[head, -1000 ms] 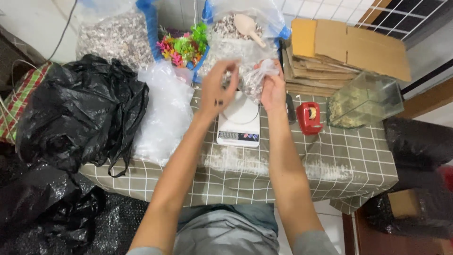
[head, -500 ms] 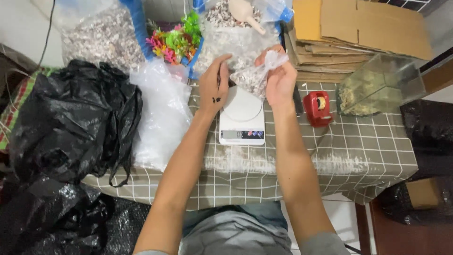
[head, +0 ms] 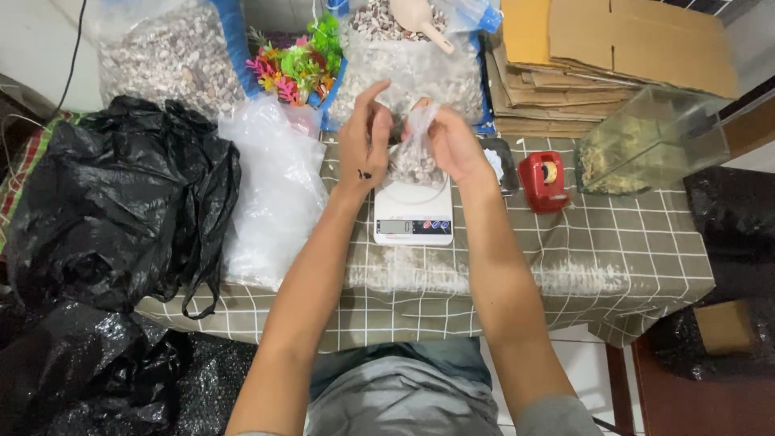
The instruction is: Weighing out a specific amount of aquarium gravel into a plastic bag using a scoop and a digital scale
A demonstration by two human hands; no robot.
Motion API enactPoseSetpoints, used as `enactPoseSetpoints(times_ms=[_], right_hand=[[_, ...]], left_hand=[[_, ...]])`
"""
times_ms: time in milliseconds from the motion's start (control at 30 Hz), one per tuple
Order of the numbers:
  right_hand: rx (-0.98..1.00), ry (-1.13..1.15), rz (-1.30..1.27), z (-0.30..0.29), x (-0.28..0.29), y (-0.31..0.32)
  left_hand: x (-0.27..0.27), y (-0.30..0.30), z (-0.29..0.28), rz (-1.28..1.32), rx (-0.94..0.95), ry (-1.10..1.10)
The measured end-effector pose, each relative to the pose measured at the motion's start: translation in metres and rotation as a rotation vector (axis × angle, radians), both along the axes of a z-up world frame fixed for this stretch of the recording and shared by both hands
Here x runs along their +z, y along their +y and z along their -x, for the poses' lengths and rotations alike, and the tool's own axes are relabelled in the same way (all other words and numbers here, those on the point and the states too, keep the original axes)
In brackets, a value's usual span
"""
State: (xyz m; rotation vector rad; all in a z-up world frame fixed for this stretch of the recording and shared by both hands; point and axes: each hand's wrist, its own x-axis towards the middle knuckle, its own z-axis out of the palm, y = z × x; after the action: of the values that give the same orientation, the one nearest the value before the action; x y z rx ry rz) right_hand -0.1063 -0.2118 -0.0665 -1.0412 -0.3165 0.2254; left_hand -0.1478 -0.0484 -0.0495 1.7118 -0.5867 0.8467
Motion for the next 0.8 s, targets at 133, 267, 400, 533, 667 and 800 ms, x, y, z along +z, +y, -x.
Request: enactPoseSetpoints(times_ms=[133,267,400,533,667,800], right_hand=[[0.084,0.090,-0.002,0.014,0.029,-0.010],[0.123,-0.250,0.192,0.027,0.064,-0.026],[0.082,-0.434,-0.189,0.027,0.068,-0.041],[-0.155,-0.256,-0.438,0.012,0.055,-0.053],[-0.408,0.006,-0.614,0.004,0.042,-0.060],[-0.440,0.030,-0.632,0.005,0.042,-0.058]], left_hand=[[0.006,0.000,0.009,-0.064,0.015,0.057],[0.013,0.001,0.011,-0.076,0.089,0.116],[0.010,0.000,0.009,-0.053,0.034,0.113],[0.011,-0.002,0.008,-0.084,0.043,0.106],[0.011,-0.003,0.009,-0.079,0.055,0.126],[0.013,-0.003,0.011,-0.070,0.059,0.142]])
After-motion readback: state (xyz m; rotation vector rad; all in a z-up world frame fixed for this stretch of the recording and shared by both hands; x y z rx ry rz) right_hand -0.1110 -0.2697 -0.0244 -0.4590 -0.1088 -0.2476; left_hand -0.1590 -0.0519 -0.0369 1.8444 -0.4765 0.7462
